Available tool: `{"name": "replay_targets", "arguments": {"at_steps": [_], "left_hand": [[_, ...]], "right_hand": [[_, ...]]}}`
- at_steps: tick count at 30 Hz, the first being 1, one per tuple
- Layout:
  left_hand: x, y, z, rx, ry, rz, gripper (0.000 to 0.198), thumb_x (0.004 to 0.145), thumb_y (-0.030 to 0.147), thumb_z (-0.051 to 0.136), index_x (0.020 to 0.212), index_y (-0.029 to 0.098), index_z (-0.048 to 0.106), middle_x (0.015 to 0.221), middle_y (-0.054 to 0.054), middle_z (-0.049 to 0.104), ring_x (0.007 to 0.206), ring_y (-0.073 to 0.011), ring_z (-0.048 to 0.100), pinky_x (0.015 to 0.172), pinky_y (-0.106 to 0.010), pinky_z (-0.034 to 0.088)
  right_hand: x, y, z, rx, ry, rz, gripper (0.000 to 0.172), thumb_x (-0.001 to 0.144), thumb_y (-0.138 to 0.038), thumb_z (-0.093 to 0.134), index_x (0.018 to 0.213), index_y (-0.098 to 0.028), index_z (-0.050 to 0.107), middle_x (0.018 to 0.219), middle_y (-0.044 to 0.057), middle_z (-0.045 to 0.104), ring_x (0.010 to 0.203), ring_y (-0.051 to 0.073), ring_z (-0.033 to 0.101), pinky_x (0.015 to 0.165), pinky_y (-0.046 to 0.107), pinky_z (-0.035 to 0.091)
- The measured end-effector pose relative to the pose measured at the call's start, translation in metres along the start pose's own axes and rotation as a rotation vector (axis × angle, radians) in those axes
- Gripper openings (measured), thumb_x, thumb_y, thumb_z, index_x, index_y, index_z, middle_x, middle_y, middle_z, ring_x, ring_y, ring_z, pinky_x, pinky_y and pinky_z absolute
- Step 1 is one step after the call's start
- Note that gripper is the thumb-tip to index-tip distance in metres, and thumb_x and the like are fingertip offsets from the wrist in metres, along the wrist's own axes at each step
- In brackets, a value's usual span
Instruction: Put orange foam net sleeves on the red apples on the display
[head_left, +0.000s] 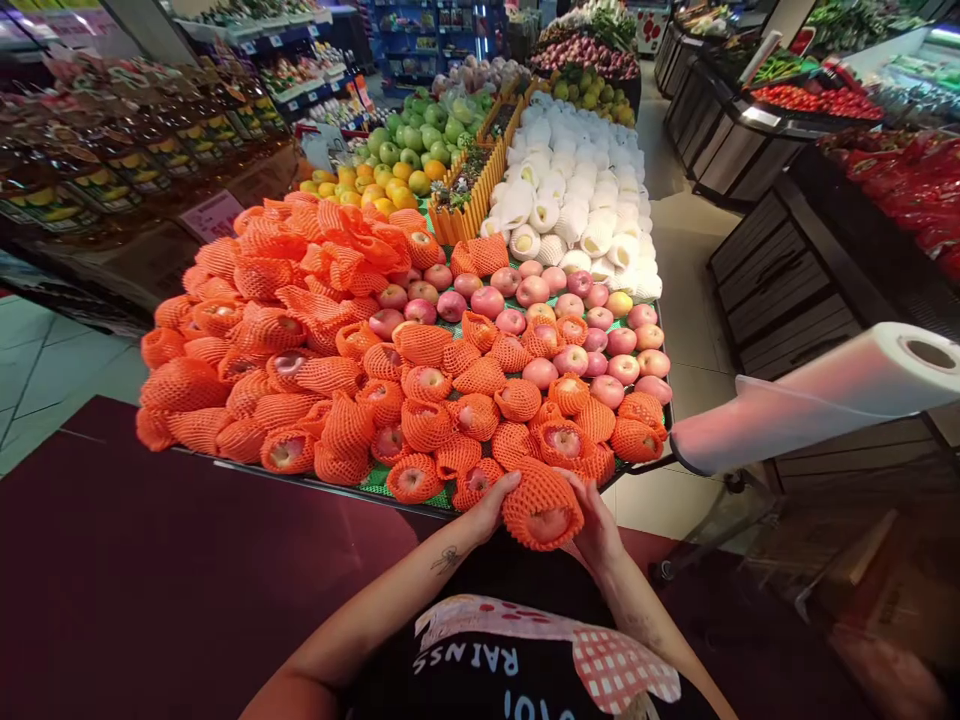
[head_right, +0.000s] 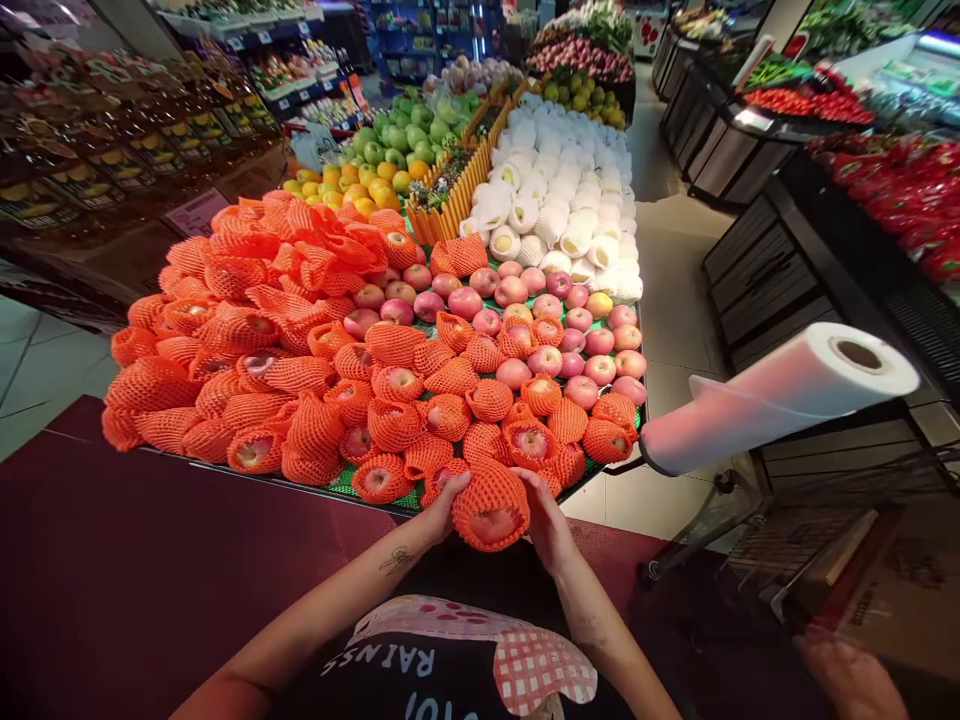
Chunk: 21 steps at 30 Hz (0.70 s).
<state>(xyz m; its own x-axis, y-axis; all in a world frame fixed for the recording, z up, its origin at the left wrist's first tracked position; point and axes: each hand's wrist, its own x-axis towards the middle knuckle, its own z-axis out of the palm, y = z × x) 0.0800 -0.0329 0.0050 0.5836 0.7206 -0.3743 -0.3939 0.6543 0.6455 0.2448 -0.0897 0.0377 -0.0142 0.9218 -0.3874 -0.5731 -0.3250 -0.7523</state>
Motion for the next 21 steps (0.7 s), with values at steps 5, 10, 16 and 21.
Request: {"name": "replay_targets", "arguments": {"at_steps": [5,10,16,21], "left_hand": [[-0.009,0.021,0.001,0.286,0.043,0.169,0.035,0.08,0.056,0.07,0.091,0.023,0.073,0.099,-0.007,0.073,0.112,-0.0327,0.059,0.102,-0.043,0.042],[-0.032,0.059,-0.002,0.715,0.198,0.476,0.024,0.087,0.046,0.068,0.084,0.022,0.07,0.114,-0.01,0.065,0.109,-0.0296,0.055,0.105,-0.037,0.035],[-0.026,0.09,-0.038,0.597,0.242,0.437,0.045,0.086,0.06,0.063,0.068,0.02,0.053,0.07,0.002,0.048,0.07,-0.016,0.044,0.073,-0.029,0.04],[-0.023,0.097,-0.08,0.512,0.15,0.299,0.058,0.083,0.074,0.056,0.065,0.019,0.051,0.063,0.003,0.047,0.063,-0.0138,0.043,0.063,-0.029,0.04]], "right_hand": [[-0.004,0.011,0.003,-0.043,-0.017,0.052,0.066,0.049,-0.027,0.097,0.11,-0.03,0.071,0.117,0.005,0.074,0.131,0.028,0.057,0.114,0.044,0.039],[0.012,0.026,0.022,-0.096,0.087,-0.012,0.072,0.05,-0.011,0.09,0.115,-0.032,0.069,0.103,0.003,0.077,0.129,0.028,0.059,0.116,0.049,0.039],[0.018,0.043,0.066,-0.115,0.077,-0.095,0.081,0.048,-0.025,0.095,0.124,-0.03,0.066,0.13,0.006,0.07,0.13,0.033,0.058,0.117,0.05,0.037],[0.022,0.064,0.112,-0.021,0.145,-0.122,0.068,0.054,-0.044,0.094,0.115,-0.026,0.07,0.125,0.008,0.073,0.129,0.037,0.058,0.116,0.054,0.039]]}}
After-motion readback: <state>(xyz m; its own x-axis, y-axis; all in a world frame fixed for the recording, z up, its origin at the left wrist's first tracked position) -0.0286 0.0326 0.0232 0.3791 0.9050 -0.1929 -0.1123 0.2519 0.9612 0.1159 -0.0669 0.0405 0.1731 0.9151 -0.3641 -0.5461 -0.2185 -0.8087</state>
